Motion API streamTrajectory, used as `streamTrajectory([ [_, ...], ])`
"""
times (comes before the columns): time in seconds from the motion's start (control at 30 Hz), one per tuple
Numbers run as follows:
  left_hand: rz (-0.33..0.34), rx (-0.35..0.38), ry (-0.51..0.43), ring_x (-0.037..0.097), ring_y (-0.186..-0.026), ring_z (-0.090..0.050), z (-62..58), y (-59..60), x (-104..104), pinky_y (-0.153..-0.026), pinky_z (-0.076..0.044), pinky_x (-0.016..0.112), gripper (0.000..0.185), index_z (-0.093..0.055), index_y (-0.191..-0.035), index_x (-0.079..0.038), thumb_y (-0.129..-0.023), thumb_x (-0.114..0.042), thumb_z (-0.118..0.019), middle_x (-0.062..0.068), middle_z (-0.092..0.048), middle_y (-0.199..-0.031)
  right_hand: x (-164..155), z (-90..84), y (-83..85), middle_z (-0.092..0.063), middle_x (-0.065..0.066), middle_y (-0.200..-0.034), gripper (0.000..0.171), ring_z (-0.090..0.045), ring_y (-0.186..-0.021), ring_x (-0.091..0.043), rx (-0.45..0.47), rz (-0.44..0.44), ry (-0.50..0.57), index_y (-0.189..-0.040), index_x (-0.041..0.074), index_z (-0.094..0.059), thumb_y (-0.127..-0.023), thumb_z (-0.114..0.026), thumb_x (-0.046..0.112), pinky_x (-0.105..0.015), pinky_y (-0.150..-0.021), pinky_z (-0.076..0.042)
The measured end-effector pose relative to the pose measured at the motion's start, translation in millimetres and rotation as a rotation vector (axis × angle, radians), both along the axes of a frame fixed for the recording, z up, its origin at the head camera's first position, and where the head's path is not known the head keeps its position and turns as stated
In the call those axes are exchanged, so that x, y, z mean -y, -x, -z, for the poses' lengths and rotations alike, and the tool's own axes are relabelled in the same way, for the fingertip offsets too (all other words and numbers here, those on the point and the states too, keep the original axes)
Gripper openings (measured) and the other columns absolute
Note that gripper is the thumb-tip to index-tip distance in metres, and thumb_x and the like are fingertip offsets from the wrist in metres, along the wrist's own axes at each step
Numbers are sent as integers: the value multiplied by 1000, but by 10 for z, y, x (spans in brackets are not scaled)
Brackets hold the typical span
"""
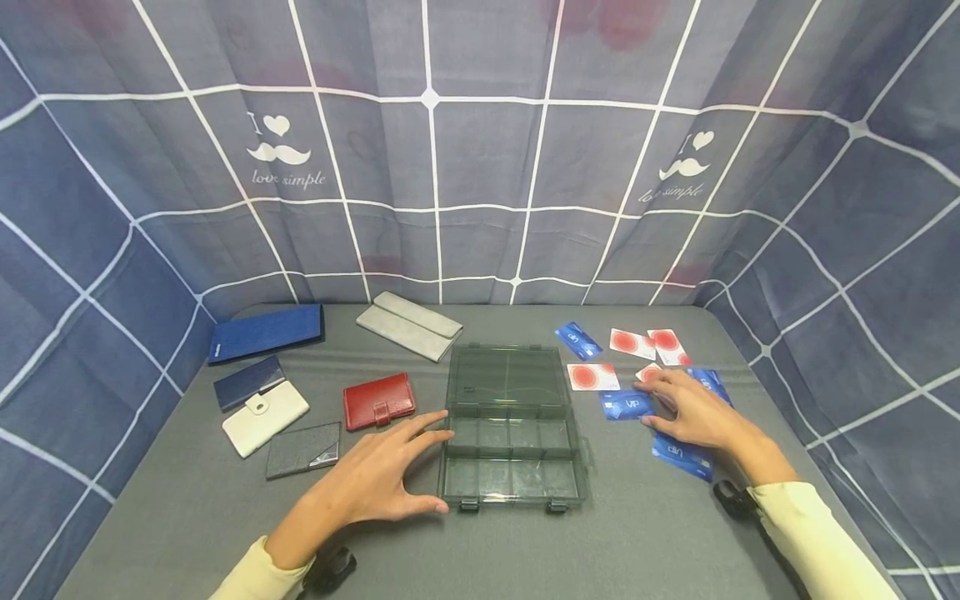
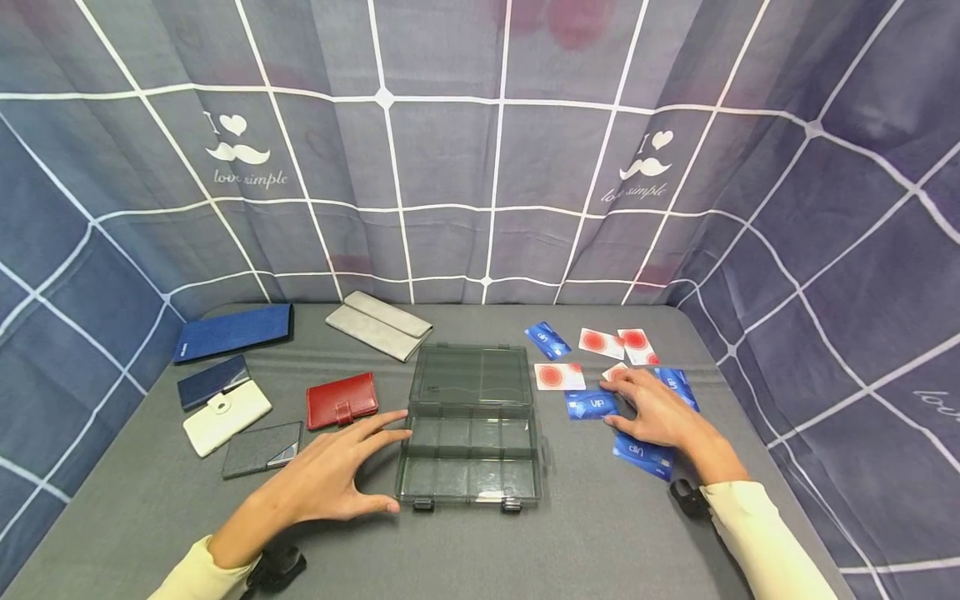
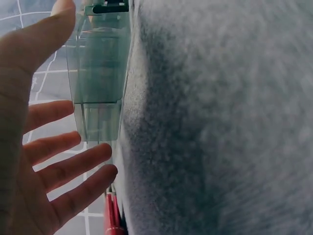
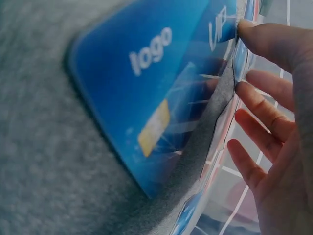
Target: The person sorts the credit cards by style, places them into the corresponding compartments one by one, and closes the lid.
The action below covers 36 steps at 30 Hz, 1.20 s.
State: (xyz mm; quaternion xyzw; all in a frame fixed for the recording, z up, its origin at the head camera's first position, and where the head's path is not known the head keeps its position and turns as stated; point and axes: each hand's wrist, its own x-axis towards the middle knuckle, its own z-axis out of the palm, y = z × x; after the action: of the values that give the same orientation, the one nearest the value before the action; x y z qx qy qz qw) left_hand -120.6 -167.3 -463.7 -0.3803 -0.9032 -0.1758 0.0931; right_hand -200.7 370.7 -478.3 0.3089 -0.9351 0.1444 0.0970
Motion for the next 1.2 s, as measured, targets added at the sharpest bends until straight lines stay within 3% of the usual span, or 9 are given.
streamTrajectory([
  [0.17,5,-8,-8,18,-137,-62,24,13,17,-88,-61,44,88,-65,-147,-23,-78,-76,-83,1,-55,-161,-6,-17,22,-72,-12,-119,48,-66,-114,-38,-6,11,-32,-117,9,-78,-77,-95,27,-61,-96,-51],
  [0.3,8,-11,-14,17,-136,-62,32,21,28,-86,-61,42,85,-66,-146,-23,-79,-73,-84,0,-56,-160,9,-46,3,-75,-7,-113,47,-69,-108,-34,-80,-10,-75,-110,13,-78,-72,-95,34,-57,-90,-55],
  [0.57,6,-10,-28,16,-134,-64,23,33,27,-88,-61,43,79,-68,-143,-24,-81,-70,-85,-2,-57,-159,228,-226,-86,-73,0,-108,47,-71,-102,-27,-193,-23,-61,-108,18,-79,-70,-93,42,-50,-84,-56],
  [0.73,3,-4,-32,15,-135,-63,22,42,31,-90,-60,43,78,-68,-141,-25,-80,-68,-87,-3,-57,-159,561,-386,-115,-73,4,-106,48,-72,-104,-27,-211,-44,-27,-110,20,-79,-72,-92,44,-51,-84,-58],
  [0.87,2,0,-34,14,-136,-62,21,47,36,-89,-60,43,77,-69,-140,-26,-80,-69,-86,-4,-57,-159,923,-478,-158,-73,-1,-109,49,-71,-106,-30,-222,-70,-29,-111,19,-79,-73,-91,47,-53,-87,-58],
  [1.2,9,2,-42,15,-134,-63,34,58,47,-89,-61,42,76,-69,-139,-25,-80,-71,-85,-4,-57,-158,1749,-522,-230,-71,-1,-107,50,-69,-105,-26,-187,-152,-102,-116,16,-78,-81,-87,51,-49,-92,-57],
])
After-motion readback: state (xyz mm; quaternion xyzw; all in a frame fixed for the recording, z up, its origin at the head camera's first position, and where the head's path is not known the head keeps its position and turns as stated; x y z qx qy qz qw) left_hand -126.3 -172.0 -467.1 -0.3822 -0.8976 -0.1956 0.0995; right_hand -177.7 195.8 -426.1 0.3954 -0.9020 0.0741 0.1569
